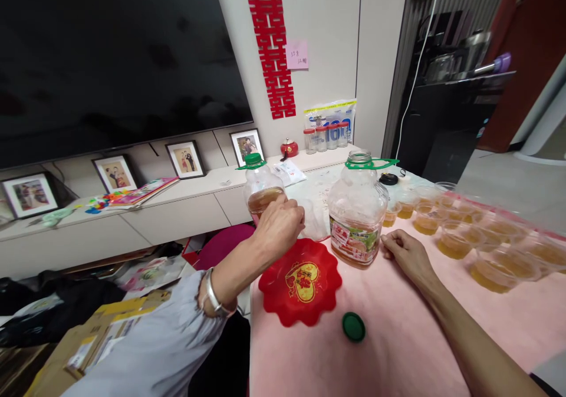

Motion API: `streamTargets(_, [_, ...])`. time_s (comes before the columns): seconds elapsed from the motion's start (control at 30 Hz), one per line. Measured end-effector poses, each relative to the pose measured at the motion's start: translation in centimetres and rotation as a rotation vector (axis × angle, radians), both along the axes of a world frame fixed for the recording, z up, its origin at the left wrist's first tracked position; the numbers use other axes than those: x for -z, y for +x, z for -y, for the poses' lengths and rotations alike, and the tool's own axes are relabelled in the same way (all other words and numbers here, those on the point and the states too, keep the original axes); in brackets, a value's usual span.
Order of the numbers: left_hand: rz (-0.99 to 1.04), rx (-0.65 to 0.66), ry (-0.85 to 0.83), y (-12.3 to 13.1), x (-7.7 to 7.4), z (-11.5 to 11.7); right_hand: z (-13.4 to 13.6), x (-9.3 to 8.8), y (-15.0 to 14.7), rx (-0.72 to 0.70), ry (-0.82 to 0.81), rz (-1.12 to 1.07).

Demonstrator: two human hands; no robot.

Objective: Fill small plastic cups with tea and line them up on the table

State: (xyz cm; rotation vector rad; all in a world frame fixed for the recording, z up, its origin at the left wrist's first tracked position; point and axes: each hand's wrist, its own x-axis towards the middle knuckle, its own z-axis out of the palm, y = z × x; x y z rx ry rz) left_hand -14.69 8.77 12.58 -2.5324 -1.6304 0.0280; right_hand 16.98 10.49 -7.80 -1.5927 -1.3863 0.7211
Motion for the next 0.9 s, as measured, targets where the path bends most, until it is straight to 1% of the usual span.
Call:
streamTargets(0.07, [-0.009,0.004,-0.059,-0.3,1.3,1.0,0.0,0.0,0.0,0.000,0.000,-0.005])
streamTargets(0.13, [-0.025,0.006,-0.114,-0.6,2.8,1.8,0.0,0.0,0.0,0.000,-0.001,-0.011])
streamTargets(0.27, [-0.046,-0.017,-0.182,-1.2,5.9,2.9,0.0,-0.1,-0.1,0.004,-0.003,-0.024])
streamTargets(0.37, [-0.043,-0.041,-0.215,-1.5,7.3,3.4,0.0,0.0,-0.2,0.008,0.008,-0.041])
streamTargets(0.43, [-0.033,-0.062,-0.229,-1.5,7.7,3.8,0.0,0.0,-0.2,0.008,0.020,-0.051])
streamTargets(0.5, [-0.018,-0.078,-0.240,-1.4,7.5,4.2,0.1,0.0,-0.3,0.008,0.038,-0.060])
streamTargets(0.67, [0.052,-0.117,-0.233,-0.8,5.9,5.6,0.4,-0.1,-0.2,0.058,0.120,-0.113])
streamTargets(0.77, [0.214,-0.117,-0.179,0.0,5.7,6.4,0.3,-0.1,-0.1,0.080,0.186,-0.169])
streamTargets(0.83, [0.373,-0.097,-0.149,1.1,6.2,6.8,0.3,0.0,-0.1,0.076,0.223,-0.212])
streamTargets(0.9, [0.549,-0.104,-0.170,2.6,7.1,7.0,0.2,0.0,-0.2,0.047,0.247,-0.252])
